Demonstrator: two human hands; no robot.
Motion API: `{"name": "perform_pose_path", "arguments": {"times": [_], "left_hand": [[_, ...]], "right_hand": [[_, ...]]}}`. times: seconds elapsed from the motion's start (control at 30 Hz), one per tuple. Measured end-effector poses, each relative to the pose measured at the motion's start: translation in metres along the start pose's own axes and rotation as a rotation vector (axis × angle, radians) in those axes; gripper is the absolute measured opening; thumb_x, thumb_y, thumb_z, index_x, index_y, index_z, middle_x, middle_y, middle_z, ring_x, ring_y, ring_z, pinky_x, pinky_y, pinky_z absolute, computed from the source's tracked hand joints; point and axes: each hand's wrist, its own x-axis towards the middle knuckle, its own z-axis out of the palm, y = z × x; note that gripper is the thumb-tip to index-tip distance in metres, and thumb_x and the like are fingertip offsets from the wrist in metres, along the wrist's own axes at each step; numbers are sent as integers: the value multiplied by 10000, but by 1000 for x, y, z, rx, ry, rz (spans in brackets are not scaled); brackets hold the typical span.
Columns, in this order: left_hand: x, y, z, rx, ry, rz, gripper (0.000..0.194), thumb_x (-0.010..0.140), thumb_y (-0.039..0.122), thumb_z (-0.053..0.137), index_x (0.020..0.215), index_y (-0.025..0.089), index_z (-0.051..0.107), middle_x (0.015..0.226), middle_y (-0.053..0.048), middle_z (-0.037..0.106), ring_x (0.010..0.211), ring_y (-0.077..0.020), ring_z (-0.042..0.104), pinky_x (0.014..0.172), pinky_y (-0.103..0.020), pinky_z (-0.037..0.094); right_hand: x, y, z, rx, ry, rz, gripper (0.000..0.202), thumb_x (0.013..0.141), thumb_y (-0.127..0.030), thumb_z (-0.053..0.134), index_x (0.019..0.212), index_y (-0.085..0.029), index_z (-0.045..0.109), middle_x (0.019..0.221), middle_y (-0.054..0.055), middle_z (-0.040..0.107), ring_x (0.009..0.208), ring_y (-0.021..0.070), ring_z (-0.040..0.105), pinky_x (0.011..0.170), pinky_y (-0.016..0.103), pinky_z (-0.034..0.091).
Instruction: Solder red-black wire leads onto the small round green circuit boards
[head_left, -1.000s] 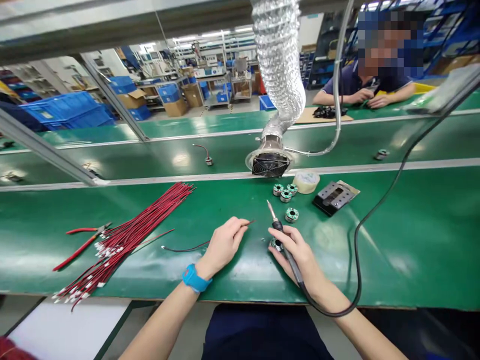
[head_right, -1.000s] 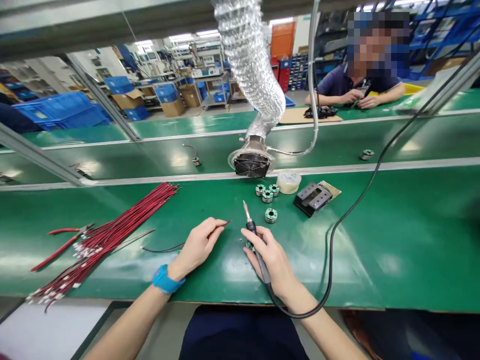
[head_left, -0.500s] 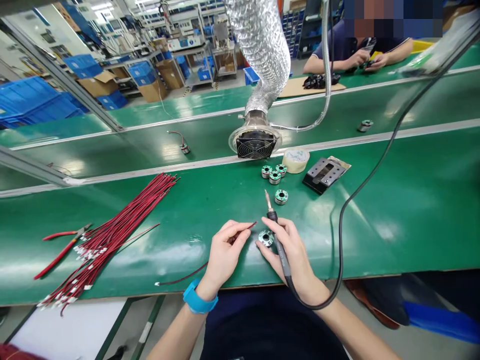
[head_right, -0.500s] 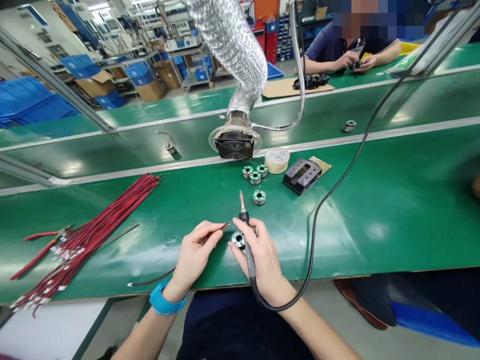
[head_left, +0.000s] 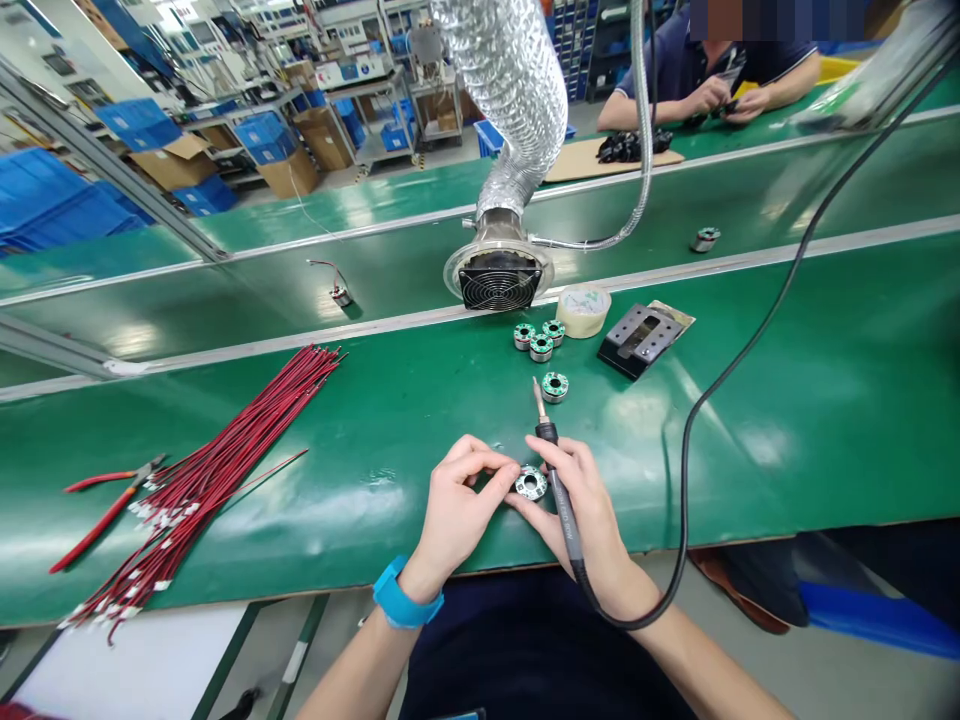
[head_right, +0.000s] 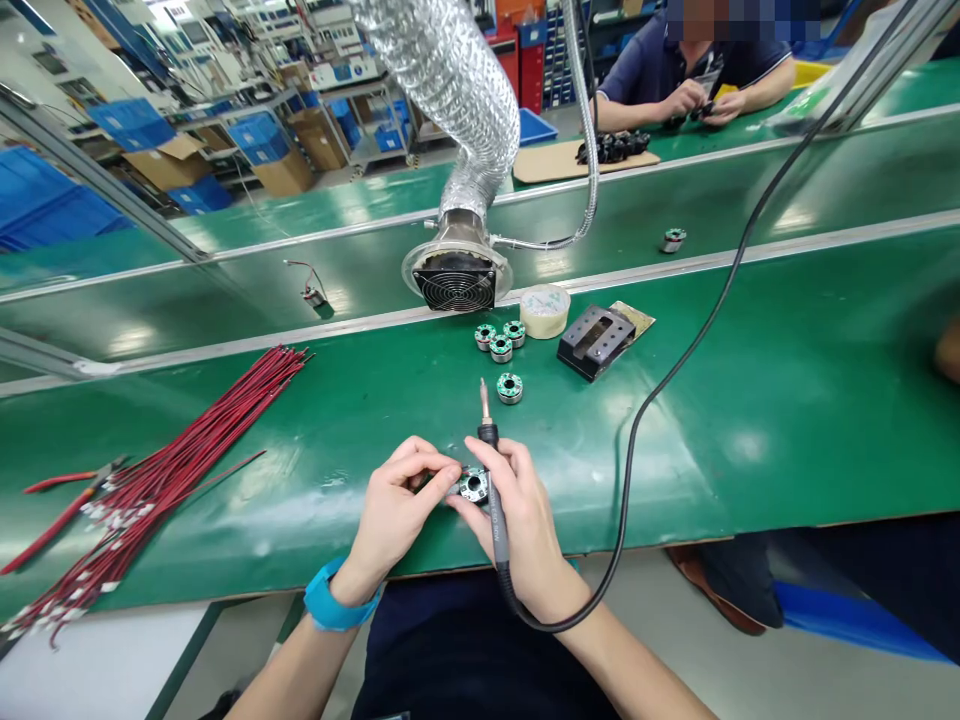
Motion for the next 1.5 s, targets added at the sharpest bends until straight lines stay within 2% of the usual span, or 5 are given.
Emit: {"name": "perform_pose_path", "arguments": {"times": [0.3,0.47,0.93,1.2,1.5], "left_hand": [[-10,7,14,156,29,106,103,941,193,694,839,207,705,1016,-56,643,958,-194,632,838,-318,515],[-16,5,27,233,55,178,133,956,156,659,836,212,648,935,-41,665,921,-200,642,828,-341,511],[-19,4,33,343,108,216,106,948,159,656,862,219,648,932,-46,681,938,-214,652,825,-362,521],[-18,5,34,344,120,227,130,935,133,658,839,217,632,912,-36,674,916,-204,644,814,-347,505],[-17,10,36,337,118,200,160,911,99,660,812,218,621,900,-30,660,913,-201,627,797,-342,494]], "right_hand": [[-17,3,-30,103,301,124,214,1053,-272,601,1197,-216,749,932,54,721,751,164,693,695,295,601],[-34,10,-36,410,476,251,336,1062,-315,527,876,-161,759,627,4,626,414,103,470,396,240,363],[-39,15,-38,183,333,202,399,1035,-351,449,832,-207,761,588,16,613,521,195,636,533,351,544],[-37,11,-37,285,431,223,369,1028,-313,454,843,-190,749,581,-1,579,439,148,535,458,311,472],[-35,16,-37,270,307,187,342,1040,-315,487,909,-204,783,566,-12,594,490,163,593,546,325,528]]}}
